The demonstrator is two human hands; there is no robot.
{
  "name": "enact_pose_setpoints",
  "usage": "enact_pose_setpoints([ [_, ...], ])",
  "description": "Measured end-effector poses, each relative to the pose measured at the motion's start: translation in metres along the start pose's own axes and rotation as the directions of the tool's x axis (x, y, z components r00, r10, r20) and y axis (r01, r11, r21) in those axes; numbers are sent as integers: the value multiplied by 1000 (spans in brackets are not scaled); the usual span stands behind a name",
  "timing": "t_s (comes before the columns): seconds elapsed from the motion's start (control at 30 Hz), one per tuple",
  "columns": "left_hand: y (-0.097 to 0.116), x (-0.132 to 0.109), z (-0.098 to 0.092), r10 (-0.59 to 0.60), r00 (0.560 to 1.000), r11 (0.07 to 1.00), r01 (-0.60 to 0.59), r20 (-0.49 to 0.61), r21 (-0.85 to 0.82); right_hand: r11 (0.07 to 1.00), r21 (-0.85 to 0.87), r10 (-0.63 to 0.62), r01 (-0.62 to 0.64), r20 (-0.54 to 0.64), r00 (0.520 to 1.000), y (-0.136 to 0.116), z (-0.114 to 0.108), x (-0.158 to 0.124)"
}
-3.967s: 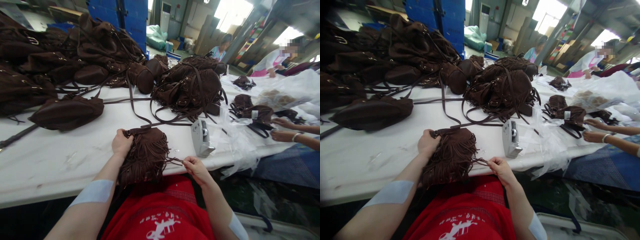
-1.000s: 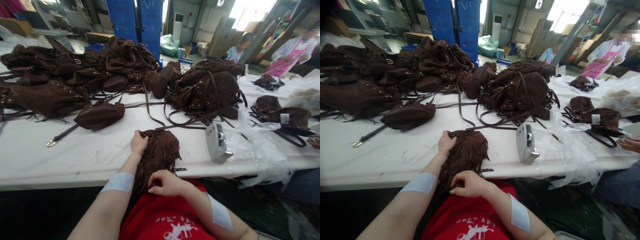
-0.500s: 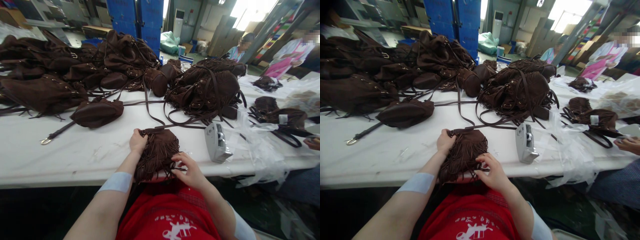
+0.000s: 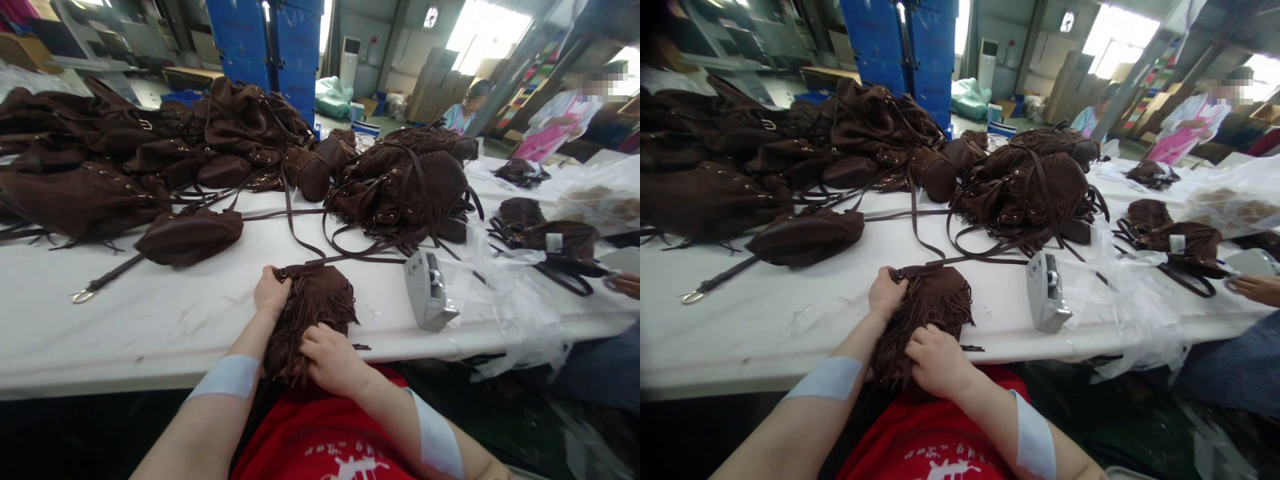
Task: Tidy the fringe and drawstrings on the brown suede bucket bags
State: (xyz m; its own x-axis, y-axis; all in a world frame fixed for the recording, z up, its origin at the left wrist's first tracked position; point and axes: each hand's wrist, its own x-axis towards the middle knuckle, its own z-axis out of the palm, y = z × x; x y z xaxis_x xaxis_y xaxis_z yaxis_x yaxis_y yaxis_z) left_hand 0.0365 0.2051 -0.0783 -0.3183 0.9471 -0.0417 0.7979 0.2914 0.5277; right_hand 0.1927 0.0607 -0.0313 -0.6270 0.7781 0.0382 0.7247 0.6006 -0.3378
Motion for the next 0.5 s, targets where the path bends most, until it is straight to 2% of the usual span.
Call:
enact_pose_setpoints([
  [0.17,-2,1,2,-3,1000,1000,3,-8,10,994,77,-85,79,65,994,-8,-3,-5],
  [0.27,-2,1,2,-10,1000,1000,10,-13,4,980,183,-86,78,38,996,-7,-6,-15],
  [0.37,-1,-1,2,-10,1000,1000,10,-18,-6,955,297,12,-12,3,1000,2,-12,-35],
  [0.5,0,-3,0,-10,1000,1000,10,-19,-16,870,470,156,-151,30,987,21,-21,-67],
])
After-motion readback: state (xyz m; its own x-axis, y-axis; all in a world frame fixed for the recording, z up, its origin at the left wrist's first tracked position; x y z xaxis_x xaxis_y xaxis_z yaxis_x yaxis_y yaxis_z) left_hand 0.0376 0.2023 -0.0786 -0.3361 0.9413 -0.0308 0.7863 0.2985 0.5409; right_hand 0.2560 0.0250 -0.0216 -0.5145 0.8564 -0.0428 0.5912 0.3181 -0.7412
